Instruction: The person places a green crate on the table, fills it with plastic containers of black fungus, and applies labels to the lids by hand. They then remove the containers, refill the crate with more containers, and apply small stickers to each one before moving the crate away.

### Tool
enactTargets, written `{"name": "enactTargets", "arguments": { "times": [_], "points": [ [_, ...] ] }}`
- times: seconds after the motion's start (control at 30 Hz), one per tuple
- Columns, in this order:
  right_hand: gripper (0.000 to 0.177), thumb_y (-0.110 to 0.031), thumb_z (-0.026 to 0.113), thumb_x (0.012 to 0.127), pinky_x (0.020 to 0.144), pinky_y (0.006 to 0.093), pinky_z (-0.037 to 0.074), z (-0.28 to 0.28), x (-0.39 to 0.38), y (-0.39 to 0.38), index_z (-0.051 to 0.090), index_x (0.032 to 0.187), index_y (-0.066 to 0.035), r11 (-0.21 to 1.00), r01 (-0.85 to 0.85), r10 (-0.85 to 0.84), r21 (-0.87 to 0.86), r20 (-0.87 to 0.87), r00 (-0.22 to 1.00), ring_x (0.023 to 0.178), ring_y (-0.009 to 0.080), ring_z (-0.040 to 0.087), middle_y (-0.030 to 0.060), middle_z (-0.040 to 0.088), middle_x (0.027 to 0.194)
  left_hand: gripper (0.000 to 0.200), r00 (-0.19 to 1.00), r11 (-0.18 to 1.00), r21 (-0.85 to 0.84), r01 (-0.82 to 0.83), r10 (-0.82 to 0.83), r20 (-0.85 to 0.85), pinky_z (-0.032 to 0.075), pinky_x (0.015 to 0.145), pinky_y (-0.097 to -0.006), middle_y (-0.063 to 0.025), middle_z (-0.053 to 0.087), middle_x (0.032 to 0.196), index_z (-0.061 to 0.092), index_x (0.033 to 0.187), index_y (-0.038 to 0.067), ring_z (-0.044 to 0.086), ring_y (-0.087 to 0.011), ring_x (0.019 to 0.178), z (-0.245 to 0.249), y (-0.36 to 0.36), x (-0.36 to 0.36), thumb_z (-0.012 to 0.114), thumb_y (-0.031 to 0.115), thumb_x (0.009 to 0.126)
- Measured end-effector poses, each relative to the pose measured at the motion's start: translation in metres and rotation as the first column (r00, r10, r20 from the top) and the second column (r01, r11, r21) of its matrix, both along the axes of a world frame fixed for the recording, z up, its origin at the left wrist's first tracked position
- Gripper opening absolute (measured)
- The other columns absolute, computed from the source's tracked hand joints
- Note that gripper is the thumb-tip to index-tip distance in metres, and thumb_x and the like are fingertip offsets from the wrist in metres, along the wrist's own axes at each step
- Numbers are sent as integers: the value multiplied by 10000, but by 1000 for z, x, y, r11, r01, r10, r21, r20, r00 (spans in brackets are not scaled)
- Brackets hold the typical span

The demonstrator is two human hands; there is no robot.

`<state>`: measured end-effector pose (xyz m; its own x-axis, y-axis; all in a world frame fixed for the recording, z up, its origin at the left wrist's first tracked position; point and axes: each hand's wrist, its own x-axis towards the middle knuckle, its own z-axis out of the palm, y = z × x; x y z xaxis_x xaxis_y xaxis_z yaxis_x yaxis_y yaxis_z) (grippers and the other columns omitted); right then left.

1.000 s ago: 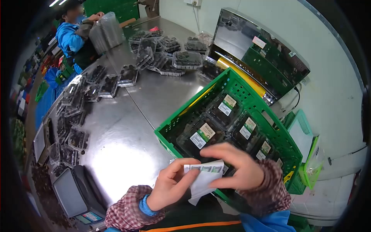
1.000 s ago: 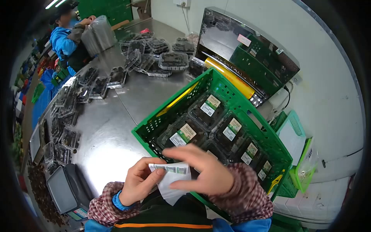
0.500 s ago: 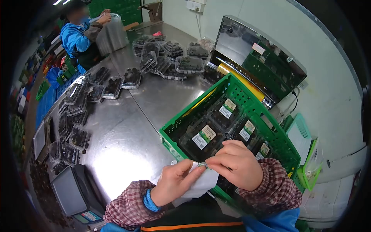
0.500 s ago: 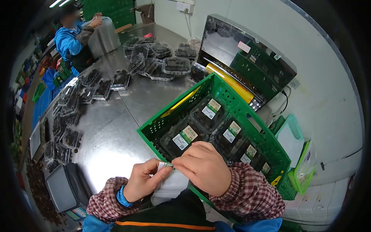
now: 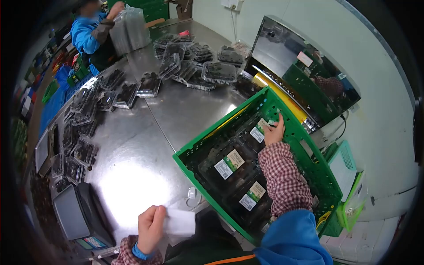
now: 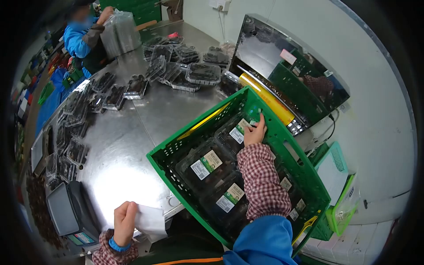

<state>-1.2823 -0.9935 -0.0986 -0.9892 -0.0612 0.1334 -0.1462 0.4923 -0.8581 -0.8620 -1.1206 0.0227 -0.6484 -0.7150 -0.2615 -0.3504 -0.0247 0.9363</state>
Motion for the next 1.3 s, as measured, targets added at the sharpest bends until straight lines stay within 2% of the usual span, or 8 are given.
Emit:
{"name": "enactTargets", "arguments": {
  "times": [0.1, 0.23, 0.33, 0.43, 0.67, 0.77, 0.93, 1.3],
  "points": [
    [710, -17, 694, 740, 664, 270, 469, 14, 20, 8, 345, 1346, -140, 874, 216, 151, 436, -664, 732, 737, 156, 545, 106, 492, 982, 220, 980, 974, -137, -179, 189, 64, 312, 487, -213, 39, 464, 586, 552, 751, -33, 384, -37, 571, -8, -2, 50, 512, 112, 912],
    [571, -26, 688, 746, 597, 250, 444, 40, 115, 13, 368, 1217, -69, 832, -269, 340, -485, 63, 938, 684, 107, 539, 46, 576, 775, 176, 965, 966, -231, -119, 167, 201, 374, 505, -228, -10, 525, 567, 586, 764, -36, 468, -65, 549, -36, 1, 111, 584, 109, 866],
    [548, -67, 715, 729, 649, 295, 452, 3, 146, 3, 367, 1152, -71, 928, -318, 358, -192, 238, 903, 730, 124, 551, 42, 584, 766, 154, 955, 936, -349, 42, 65, 289, 418, 512, -258, -84, 580, 591, 620, 783, -30, 548, -126, 537, -53, 9, 123, 623, 116, 834],
    [569, -174, 771, 656, 812, 376, 380, 34, 150, 13, 448, 1117, -90, 851, -30, 272, 524, -392, 879, 959, 245, 499, 79, 548, 886, 132, 930, 899, -403, 172, -14, 367, 462, 523, -314, -150, 615, 654, 646, 802, -1, 612, -254, 567, -56, 14, 134, 648, 131, 806],
    [226, -182, 679, 791, 423, 215, 387, 43, 180, 119, 632, 849, 31, 964, -182, 265, -194, 616, 742, 444, 73, 466, 22, 545, 587, 169, 770, 771, -311, 556, -338, 542, 500, 602, -385, -142, 634, 782, 629, 859, 51, 621, -312, 693, -113, 31, 193, 647, 192, 768],
    [384, -308, 720, 759, 491, 340, 405, 6, 182, 126, 477, 823, -17, 820, -249, 166, 516, 202, 965, 536, 202, 522, 77, 503, 592, 244, 676, 650, -318, 690, -423, 603, 492, 628, -403, -180, 619, 800, 615, 964, 23, 608, -347, 718, -137, 23, 196, 640, 178, 777],
    [365, -273, 721, 772, 486, 270, 333, 107, 215, 198, 450, 831, -36, 955, -227, 211, 192, 97, 973, 539, 87, 423, 18, 451, 569, 209, 642, 558, -326, 763, -596, 483, 496, 661, -386, -204, 621, 836, 617, 943, 18, 618, -339, 770, -126, 21, 160, 632, 111, 756],
    [492, -353, 607, 815, 431, 298, 439, 16, 106, 552, 504, 1126, 14, 752, 653, -607, -85, 295, 737, 575, 174, 576, 112, 589, 864, 273, 875, 752, -469, 463, -305, 376, 398, 443, -369, -200, 562, 598, 589, 761, -4, 508, -291, 452, -35, 108, 80, 535, 221, 906]
  ]
}}
